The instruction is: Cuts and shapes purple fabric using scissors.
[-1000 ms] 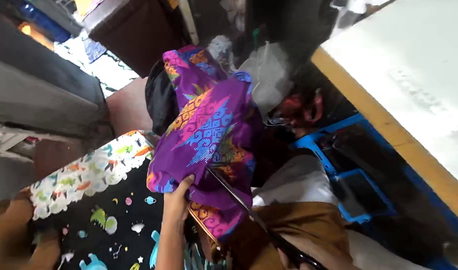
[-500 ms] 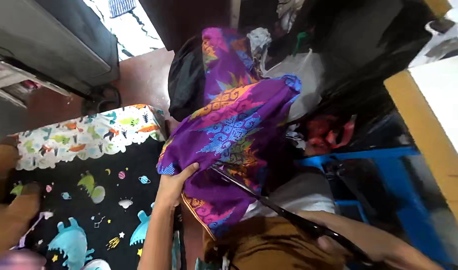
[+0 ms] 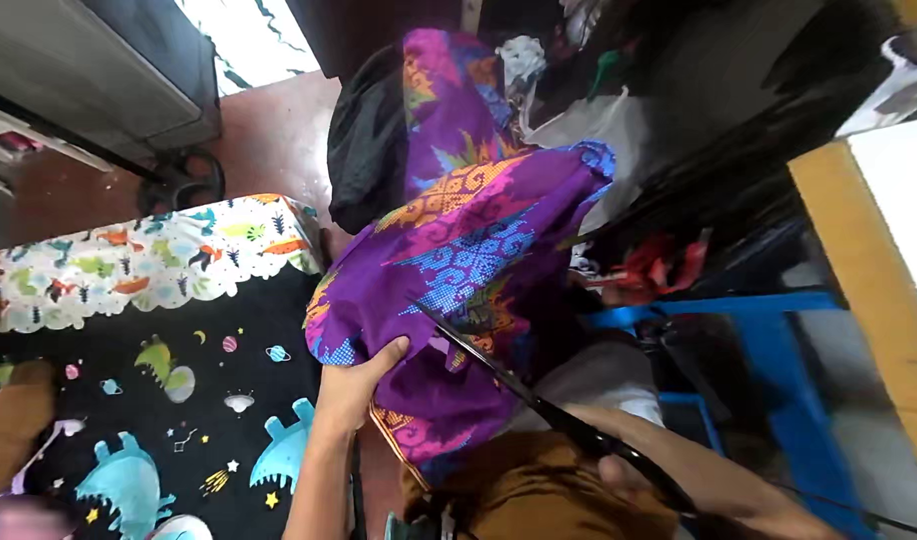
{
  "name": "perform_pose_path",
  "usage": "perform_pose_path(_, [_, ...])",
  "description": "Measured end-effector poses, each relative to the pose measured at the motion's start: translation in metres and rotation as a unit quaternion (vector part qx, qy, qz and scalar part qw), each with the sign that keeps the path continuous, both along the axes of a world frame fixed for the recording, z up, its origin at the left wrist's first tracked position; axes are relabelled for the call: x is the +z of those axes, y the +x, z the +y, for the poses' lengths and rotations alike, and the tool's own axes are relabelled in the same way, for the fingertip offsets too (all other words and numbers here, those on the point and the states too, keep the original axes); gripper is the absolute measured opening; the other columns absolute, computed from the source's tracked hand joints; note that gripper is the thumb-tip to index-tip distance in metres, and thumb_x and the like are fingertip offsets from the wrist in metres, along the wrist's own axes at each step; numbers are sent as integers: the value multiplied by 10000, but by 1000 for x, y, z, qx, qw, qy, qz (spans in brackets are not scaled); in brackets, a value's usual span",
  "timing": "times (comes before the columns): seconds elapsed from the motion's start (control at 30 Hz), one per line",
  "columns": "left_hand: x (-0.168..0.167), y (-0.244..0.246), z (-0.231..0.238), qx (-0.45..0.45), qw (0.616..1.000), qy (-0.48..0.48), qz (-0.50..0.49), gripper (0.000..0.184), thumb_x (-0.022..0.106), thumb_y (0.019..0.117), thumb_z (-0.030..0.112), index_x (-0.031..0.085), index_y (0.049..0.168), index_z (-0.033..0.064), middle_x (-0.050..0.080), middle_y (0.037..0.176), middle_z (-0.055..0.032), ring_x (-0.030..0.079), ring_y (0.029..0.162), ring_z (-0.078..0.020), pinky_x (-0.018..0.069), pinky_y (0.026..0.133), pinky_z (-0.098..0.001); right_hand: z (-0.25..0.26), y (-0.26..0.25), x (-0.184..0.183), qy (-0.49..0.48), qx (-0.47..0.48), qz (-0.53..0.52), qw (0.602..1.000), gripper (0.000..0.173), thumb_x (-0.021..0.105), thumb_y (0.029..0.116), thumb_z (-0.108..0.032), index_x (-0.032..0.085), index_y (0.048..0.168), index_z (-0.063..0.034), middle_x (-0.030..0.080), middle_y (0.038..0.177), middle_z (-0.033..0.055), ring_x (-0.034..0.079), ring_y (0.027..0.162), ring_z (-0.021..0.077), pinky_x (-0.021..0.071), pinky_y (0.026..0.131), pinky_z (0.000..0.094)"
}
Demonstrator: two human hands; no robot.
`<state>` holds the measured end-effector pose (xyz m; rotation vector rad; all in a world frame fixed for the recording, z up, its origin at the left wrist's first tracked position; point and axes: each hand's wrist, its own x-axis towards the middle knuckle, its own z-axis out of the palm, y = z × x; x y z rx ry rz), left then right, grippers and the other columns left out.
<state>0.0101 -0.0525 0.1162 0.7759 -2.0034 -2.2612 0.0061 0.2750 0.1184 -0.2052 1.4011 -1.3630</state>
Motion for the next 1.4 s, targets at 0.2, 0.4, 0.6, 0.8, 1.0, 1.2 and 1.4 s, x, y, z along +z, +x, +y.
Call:
perform_pose_path(0.2, [2, 2, 3, -14, 1000, -1, 12, 415, 795, 778, 0, 595, 1142, 16, 751, 941, 5, 733, 885, -92, 630, 836, -298, -4, 8, -2, -4, -21, -10, 1000, 652, 659, 771, -786, 592, 995, -177, 564, 717, -98, 532, 545, -14, 463, 487, 158])
perform_pose_path(0.4, [2, 2, 4, -12, 1000, -7, 4, 410, 791, 777, -8, 598, 1137, 18, 750, 941, 1, 732, 888, -92, 628, 838, -296, -2, 16, -8, -33, -52, -10, 998, 610, 664, 782, -768, 590, 957, -189, 546, 682, -108, 521, 522, -27, 451, 465, 146])
perform_pose_path(0.6, [0, 0, -1, -18, 1000, -12, -2, 435, 804, 771, 9, 589, 1149, 18, 748, 944, 6, 731, 889, -89, 628, 839, -295, 4, 8, -11, -24, -45, -2, 999, 600, 676, 783, -758, 605, 965, -190, 545, 686, -108, 504, 524, -30, 433, 468, 140])
perform_pose_path(0.8, [-4, -1, -18, -39, 999, 1, 11, 425, 799, 758, -3, 600, 1132, 38, 754, 943, 20, 734, 889, -91, 630, 839, -301, 16, -37, -12, 29, 19, 94, 995, 617, 710, 717, -782, 654, 925, -204, 584, 738, -135, 528, 630, -58, 437, 557, 125])
perform_pose_path(1.0, [-1, 0, -25, -49, 999, -15, 6, 405, 799, 748, -10, 617, 1105, 52, 754, 924, 37, 731, 877, -71, 627, 833, -282, 18, -76, -1, 84, 80, 146, 983, 620, 779, 655, -748, 660, 928, -203, 578, 719, -152, 527, 620, -69, 438, 554, 125])
perform_pose_path(1.2, [-3, 3, -28, -47, 999, -1, 23, 387, 796, 756, -14, 627, 1095, 59, 760, 927, 34, 735, 876, -78, 630, 833, -290, 19, -83, 0, 75, 88, 153, 982, 541, 798, 695, -676, 677, 929, -204, 598, 721, -153, 538, 621, -76, 435, 550, 114])
perform_pose_path(1.4, [-2, 4, -28, -45, 999, 1, 22, 392, 801, 747, -17, 630, 1090, 66, 760, 924, 41, 734, 873, -69, 628, 832, -284, 20, -80, -5, 41, 83, 177, 980, 476, 786, 744, -645, 667, 890, -208, 569, 684, -157, 497, 583, -85, 393, 515, 105])
